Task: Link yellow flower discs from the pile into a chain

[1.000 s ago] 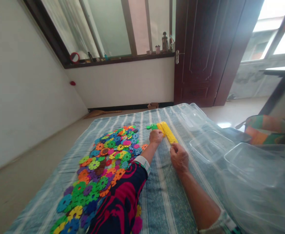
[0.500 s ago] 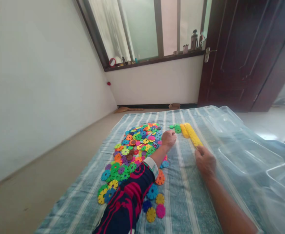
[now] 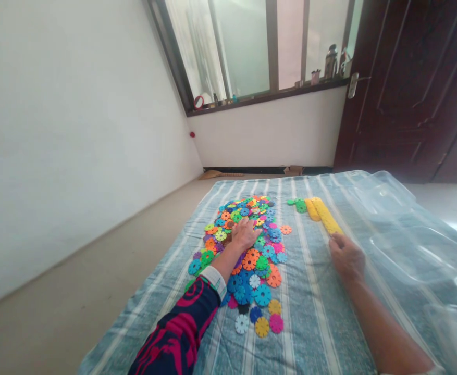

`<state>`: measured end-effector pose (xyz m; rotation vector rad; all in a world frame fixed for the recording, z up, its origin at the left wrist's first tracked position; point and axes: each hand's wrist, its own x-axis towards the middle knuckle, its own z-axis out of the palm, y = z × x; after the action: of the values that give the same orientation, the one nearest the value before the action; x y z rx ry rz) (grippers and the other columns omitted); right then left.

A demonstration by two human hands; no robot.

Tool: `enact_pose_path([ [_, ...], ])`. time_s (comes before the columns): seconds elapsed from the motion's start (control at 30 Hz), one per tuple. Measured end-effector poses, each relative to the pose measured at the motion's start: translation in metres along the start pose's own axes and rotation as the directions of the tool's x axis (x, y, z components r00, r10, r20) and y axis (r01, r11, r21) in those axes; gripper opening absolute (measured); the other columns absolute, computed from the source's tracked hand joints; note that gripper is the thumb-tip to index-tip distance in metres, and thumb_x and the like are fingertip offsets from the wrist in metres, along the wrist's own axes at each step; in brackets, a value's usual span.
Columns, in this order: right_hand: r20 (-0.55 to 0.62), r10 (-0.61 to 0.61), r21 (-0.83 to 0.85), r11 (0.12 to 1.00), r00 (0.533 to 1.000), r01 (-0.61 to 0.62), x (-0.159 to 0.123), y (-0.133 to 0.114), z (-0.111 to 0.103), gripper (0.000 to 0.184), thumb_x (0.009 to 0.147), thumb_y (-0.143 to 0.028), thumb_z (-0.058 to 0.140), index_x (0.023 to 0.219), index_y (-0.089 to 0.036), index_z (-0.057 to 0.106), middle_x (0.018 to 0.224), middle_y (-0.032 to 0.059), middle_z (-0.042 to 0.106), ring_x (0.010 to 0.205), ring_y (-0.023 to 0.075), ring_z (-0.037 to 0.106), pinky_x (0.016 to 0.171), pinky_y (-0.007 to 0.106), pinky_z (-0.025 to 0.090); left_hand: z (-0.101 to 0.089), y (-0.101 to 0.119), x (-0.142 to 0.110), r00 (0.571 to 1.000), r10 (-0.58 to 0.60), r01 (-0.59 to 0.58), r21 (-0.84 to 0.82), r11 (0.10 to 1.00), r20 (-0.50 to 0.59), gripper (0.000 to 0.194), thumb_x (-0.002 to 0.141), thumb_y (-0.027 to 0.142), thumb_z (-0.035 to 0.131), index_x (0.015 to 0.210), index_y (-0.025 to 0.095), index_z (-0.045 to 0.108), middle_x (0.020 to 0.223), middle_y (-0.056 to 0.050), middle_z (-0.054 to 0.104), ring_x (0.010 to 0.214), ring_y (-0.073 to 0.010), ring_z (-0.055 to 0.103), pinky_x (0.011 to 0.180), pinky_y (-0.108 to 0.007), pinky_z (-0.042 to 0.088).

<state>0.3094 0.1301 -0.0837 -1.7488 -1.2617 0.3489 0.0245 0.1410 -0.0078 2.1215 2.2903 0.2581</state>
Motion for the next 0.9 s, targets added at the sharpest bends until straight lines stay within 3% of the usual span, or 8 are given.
enact_pose_path([
  [0.3, 0.011, -0.006, -0.022, 1.0, 1.0, 0.006, 0.001, 0.001, 0.001, 0.042, 0.077, -0.034, 0.048, 0.105, -0.015, 0.074, 0.097, 0.0118, 0.073, 0.085, 0.0236, 0.063, 0.077, 0.032, 0.044, 0.001, -0.02, -0.04, 0.992, 0.116, -0.116, -0.018, 0.993, 0.047, 0.035, 0.092, 0.045, 0.046, 0.116, 0.023, 0.06, 0.122, -0.007, 0.062, 0.119, -0.0236, 0.053, 0.1, -0.038, 0.04],
  [0.43, 0.013, -0.012, -0.025, 1.0, 1.0, 0.012, 0.001, 0.0, 0.0, 0.041, 0.078, -0.033, 0.048, 0.105, -0.016, 0.074, 0.097, 0.0113, 0.073, 0.085, 0.0231, 0.063, 0.077, 0.031, 0.044, -0.003, -0.025, -0.052, 0.994, 0.098, -0.097, -0.021, 0.995, 0.041, 0.033, 0.092, 0.042, 0.046, 0.11, 0.021, 0.064, 0.122, -0.01, 0.064, 0.117, -0.0253, 0.055, 0.1, -0.041, 0.04],
  [0.63, 0.007, -0.023, -0.03, 0.999, 1.0, 0.023, 0.001, -0.001, -0.002, 0.039, 0.077, -0.031, 0.048, 0.101, -0.016, 0.074, 0.093, 0.0106, 0.073, 0.083, 0.0226, 0.063, 0.075, 0.031, 0.044, -0.01, -0.032, -0.06, 0.995, 0.099, -0.098, -0.043, 0.994, 0.028, 0.029, 0.09, 0.036, 0.048, 0.105, 0.02, 0.066, 0.111, -0.009, 0.068, 0.106, -0.0226, 0.062, 0.095, -0.036, 0.044],
  [0.9, 0.03, 0.013, -0.014, 1.0, 0.999, -0.013, 0.001, -0.006, -0.005, 0.04, 0.077, -0.031, 0.048, 0.102, -0.015, 0.074, 0.095, 0.0111, 0.073, 0.086, 0.0225, 0.064, 0.079, 0.03, 0.045, -0.002, -0.041, -0.057, 0.997, 0.08, -0.079, -0.076, 0.994, -0.001, 0.032, 0.087, 0.031, 0.052, 0.113, 0.018, 0.064, 0.119, -0.01, 0.067, 0.112, -0.0229, 0.061, 0.098, -0.034, 0.044],
])
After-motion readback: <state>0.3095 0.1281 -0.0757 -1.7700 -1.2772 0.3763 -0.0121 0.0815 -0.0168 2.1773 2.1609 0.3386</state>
